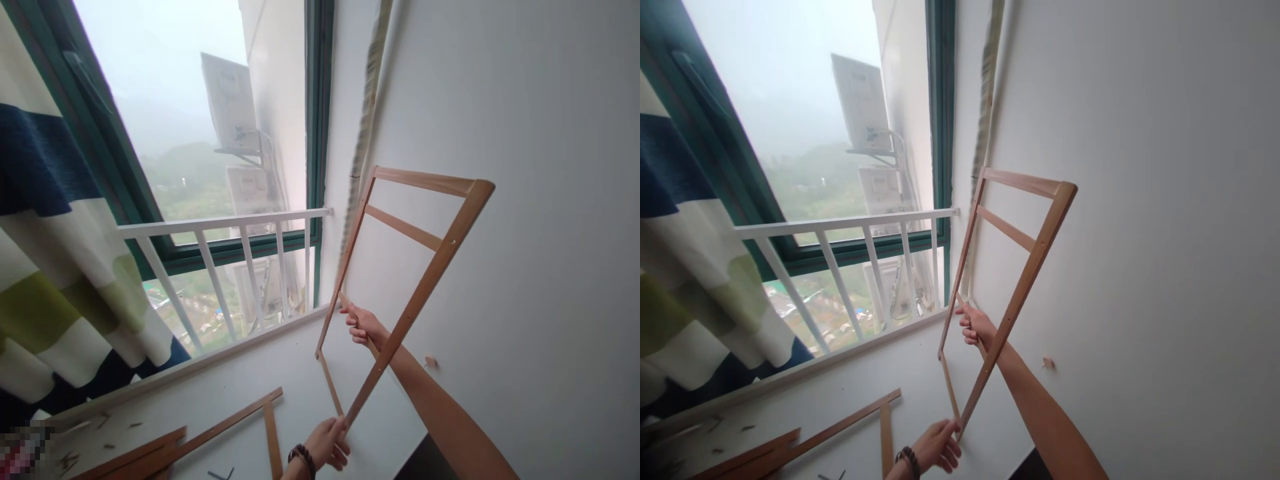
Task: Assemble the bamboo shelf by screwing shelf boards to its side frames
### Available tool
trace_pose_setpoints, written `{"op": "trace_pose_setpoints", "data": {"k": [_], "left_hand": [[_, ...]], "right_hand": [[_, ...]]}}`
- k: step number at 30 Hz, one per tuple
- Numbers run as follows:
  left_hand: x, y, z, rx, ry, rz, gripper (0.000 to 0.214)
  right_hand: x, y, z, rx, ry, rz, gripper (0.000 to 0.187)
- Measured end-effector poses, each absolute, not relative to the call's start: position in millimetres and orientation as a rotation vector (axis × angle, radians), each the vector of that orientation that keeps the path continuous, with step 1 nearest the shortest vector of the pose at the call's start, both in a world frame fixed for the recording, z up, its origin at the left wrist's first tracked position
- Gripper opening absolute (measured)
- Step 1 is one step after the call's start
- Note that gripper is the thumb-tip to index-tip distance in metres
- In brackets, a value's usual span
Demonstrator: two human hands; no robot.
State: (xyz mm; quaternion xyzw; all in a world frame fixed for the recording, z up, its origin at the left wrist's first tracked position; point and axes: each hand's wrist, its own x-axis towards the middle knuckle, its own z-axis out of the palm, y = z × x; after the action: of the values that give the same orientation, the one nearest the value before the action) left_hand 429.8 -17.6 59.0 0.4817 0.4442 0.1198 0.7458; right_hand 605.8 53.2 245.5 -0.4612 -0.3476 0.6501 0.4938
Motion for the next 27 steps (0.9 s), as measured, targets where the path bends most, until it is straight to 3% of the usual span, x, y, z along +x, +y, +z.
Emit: {"op": "trace_pose_setpoints", "data": {"k": [5, 13, 18, 22, 27], "left_hand": [[463.9, -33.2, 65.5, 0.312, 0.829, 0.301, 0.053], [493.0, -6.6, 101.7, -0.175, 0.74, 0.892, 0.003], [456.0, 44.7, 135.0, -0.234, 0.756, 1.272, 0.029], [408.3, 75.7, 160.5, -0.088, 0.693, 1.456, 0.029], [359.5, 95.7, 187.9, -0.005, 0.558, 1.56, 0.027]], "right_hand": [[615.9, 49.1, 247.9, -1.101, -0.876, 1.625, 0.03], [623.6, 48.8, 269.0, -1.026, -1.123, 1.622, 0.027], [640.4, 27.5, 287.7, -0.892, -1.227, 1.548, 0.035], [659.7, -14.6, 243.2, -0.815, -0.862, 1.459, 0.053], [688.0, -89.8, 162.3, -0.888, -0.419, 1.168, 0.042]]}}
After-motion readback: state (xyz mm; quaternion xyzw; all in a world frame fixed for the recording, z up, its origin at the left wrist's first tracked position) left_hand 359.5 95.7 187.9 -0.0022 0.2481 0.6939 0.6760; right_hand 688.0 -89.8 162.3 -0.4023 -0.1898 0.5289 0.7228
